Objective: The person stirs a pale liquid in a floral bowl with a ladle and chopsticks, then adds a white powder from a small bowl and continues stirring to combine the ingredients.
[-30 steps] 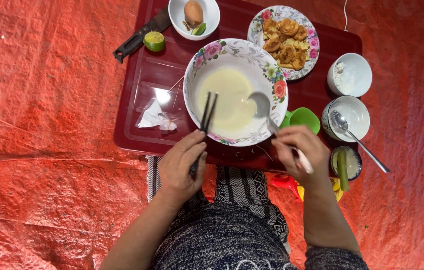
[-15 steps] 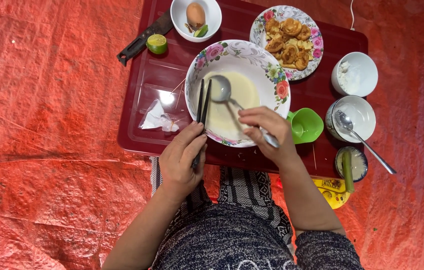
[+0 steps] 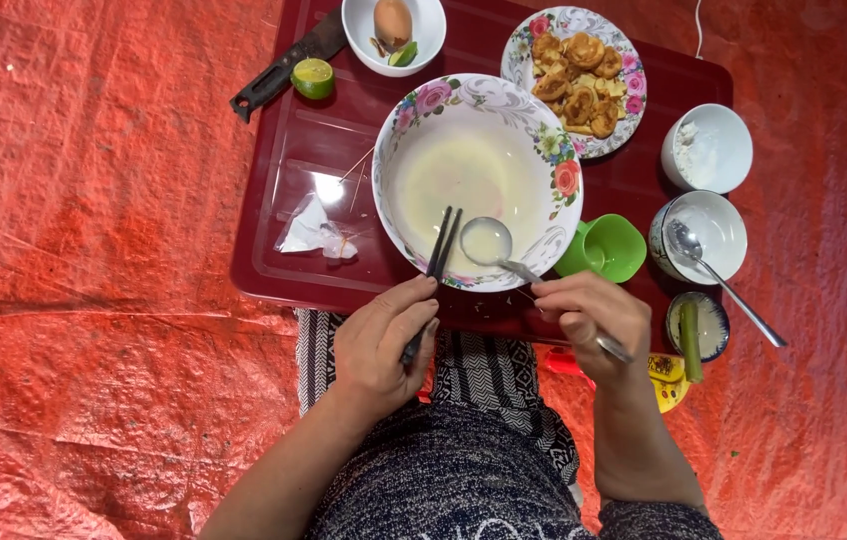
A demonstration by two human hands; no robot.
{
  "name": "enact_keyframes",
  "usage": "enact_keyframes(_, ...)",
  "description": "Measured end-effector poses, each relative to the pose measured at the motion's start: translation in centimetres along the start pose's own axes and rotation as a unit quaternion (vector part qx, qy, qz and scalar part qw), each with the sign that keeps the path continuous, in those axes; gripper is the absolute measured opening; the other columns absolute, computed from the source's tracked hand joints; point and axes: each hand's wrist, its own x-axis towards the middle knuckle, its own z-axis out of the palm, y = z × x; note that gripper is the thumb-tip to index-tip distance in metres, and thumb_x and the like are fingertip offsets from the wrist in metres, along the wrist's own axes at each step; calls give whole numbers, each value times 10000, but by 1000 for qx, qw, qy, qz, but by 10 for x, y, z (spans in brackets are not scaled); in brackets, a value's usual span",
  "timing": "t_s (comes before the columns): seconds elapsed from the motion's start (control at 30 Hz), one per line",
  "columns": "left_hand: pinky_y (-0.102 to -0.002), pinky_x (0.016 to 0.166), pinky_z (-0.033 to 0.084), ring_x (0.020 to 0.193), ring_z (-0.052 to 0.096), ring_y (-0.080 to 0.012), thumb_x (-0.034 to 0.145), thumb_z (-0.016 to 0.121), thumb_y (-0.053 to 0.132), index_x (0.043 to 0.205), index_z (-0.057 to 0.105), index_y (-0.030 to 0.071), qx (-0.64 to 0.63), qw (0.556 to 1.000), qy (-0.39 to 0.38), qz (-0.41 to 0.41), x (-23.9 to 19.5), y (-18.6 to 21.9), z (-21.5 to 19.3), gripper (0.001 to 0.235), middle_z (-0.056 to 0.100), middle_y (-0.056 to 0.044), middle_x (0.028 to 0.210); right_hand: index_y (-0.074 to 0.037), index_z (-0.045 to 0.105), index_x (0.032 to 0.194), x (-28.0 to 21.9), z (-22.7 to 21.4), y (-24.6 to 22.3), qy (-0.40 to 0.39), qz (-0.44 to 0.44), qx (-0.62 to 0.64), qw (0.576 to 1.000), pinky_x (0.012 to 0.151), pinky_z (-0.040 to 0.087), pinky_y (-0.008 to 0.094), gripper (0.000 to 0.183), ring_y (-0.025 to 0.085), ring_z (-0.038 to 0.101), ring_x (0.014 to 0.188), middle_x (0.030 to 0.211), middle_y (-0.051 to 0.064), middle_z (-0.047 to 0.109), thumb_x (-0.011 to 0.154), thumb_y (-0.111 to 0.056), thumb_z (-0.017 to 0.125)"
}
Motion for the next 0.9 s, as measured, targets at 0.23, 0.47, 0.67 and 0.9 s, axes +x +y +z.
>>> enact_keyframes(0.23,-360,651,533,844,650,-333,811,567,37,897,590,8,49,999,10,16,5,-15,-5,93,637,-155,962,-18,671,768,15,40,36,-33,-45,60,997,490,514,319,418,225,627,546,796,151,662,877,-373,479)
enact_keyframes(0.47,-386,670,534,849,644,-354,800,580,3,909,587,-4,36,999,19,11,6,-15,-1,109,635,-169,953,-23,669,800,33,23,67,-7,-63,-18,998,582,496,313,281,246,623,638,840,119,658,881,-265,554)
enact_keyframes(0.67,-386,642,540,848,650,-355,790,584,2,925,586,2,3,1000,9,-1,-3,-9,0,135,640,-170,957,-21,652,771,11,-11,35,-8,-38,-48,998,510,473,287,379,212,578,549,785,147,646,913,-301,440)
enact_keyframes(0.9,-363,645,541,849,656,-328,795,587,31,897,609,15,11,1000,-2,-5,-8,-5,0,105,645,-155,957,-13,651,685,4,16,21,-25,-36,58,997,411,476,251,460,155,570,459,704,158,646,872,-388,463)
